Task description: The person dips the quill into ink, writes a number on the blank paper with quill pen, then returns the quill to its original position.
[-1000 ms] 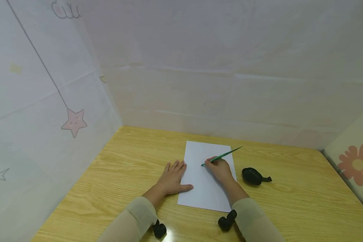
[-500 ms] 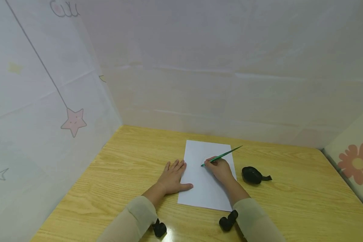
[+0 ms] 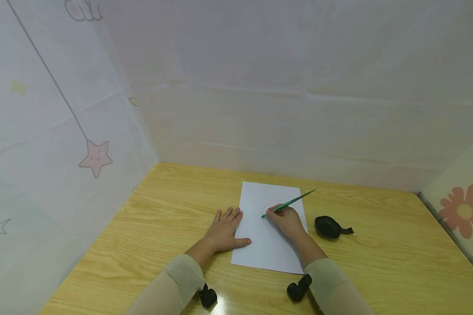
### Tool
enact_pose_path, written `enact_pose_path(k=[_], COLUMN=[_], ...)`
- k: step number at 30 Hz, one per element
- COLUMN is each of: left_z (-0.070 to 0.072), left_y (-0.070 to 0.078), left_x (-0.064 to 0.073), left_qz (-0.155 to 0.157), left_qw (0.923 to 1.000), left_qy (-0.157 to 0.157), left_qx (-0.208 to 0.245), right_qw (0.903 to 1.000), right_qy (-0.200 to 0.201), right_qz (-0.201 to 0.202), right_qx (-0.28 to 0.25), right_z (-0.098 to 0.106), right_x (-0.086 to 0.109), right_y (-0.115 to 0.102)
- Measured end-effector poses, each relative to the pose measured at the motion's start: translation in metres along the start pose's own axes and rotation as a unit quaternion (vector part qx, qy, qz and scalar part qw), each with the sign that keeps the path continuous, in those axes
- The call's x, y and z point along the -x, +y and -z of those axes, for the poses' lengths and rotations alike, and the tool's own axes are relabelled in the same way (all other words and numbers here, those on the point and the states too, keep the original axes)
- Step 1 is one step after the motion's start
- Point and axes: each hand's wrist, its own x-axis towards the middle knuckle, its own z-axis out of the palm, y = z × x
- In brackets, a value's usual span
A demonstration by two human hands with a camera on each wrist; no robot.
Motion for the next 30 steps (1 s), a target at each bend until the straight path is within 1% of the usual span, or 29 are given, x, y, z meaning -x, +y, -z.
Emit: enact_pose_path(k=[5,22,30], left_z=[0.0023,0.0015,0.0001], left_y=[0.0005,0.0008,0.0006], left_x=[0.0007,0.0005,-0.0005], left_qz=[0.002,0.000,0.002], left_qw=[1.0000,1.0000,1.0000], left_qy=[-0.002,-0.001,-0.002], left_qx=[0.001,0.000,-0.001], right_qw=[1.0000,0.9999,0.9998], right_qy=[-0.004,-0.009,-0.012], right_qz=[0.004,0.007,0.015], right_qx=[0.001,0.001,0.001], right_z=[0.0011,0.0007,0.0023], right_x=[0.0012,0.0039,0.0081], right_y=[-0.0005,0.0020,0.0004])
